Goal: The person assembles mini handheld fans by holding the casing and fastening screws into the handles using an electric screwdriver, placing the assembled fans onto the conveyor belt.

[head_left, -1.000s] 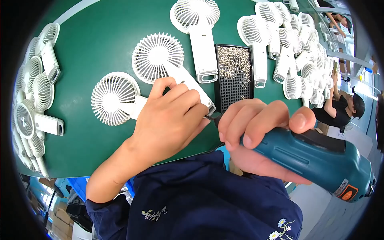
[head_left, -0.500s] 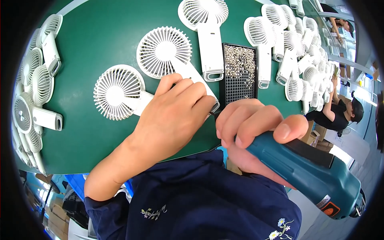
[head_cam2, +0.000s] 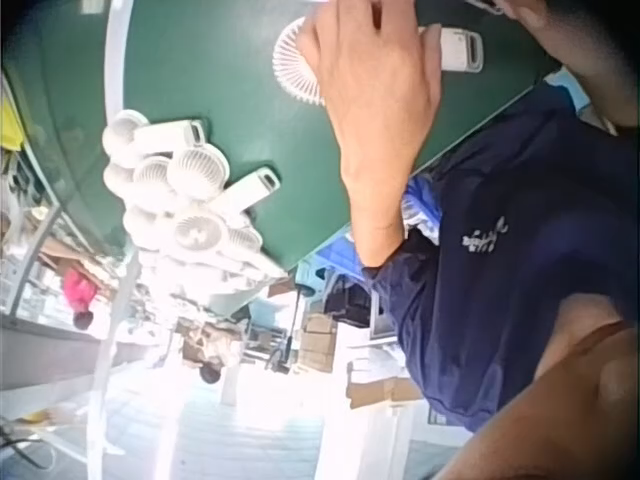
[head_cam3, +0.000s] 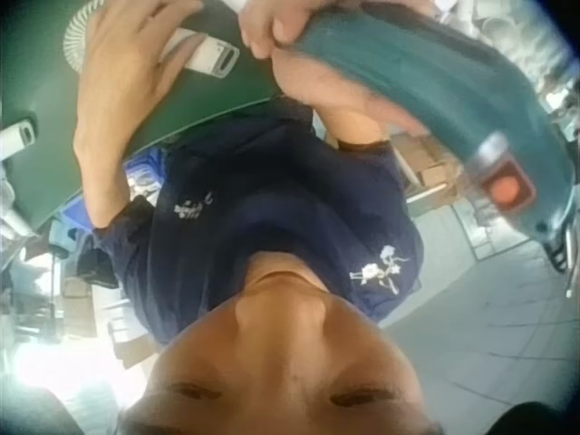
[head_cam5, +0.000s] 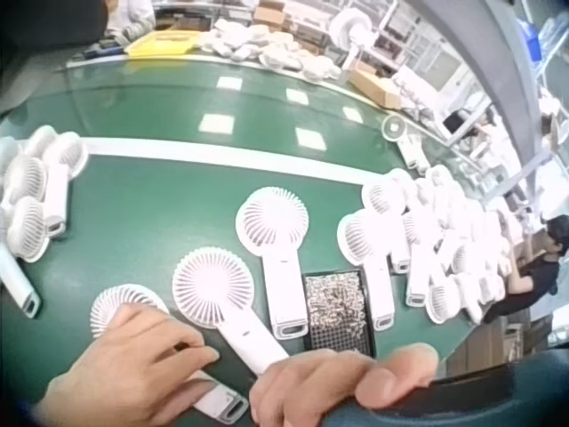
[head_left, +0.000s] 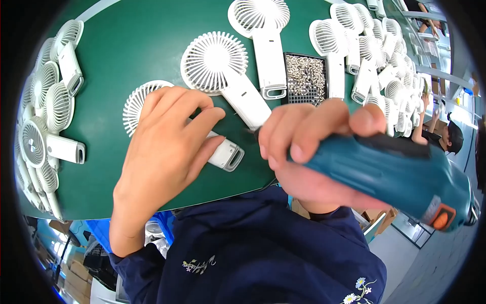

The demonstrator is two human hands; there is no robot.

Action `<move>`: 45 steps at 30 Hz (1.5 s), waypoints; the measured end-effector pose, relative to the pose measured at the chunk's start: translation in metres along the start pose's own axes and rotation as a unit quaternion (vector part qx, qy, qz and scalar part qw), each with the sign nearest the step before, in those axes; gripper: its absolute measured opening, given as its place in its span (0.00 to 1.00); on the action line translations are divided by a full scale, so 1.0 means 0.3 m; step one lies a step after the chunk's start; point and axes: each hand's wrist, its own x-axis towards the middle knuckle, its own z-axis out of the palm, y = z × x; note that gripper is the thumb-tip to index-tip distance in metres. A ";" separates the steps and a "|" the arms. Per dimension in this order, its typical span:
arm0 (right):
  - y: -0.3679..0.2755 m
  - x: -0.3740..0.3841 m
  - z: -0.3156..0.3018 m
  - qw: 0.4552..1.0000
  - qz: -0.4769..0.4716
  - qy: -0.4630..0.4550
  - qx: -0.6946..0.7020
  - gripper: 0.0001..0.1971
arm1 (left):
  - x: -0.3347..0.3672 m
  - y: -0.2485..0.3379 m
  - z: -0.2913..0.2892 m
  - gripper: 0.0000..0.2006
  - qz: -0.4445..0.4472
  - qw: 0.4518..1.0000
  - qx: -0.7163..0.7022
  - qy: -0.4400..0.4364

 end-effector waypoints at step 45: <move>-0.023 0.031 0.095 0.987 -0.050 0.149 0.027 0.33 | -0.041 0.016 0.086 0.09 0.023 0.985 -0.140 0.101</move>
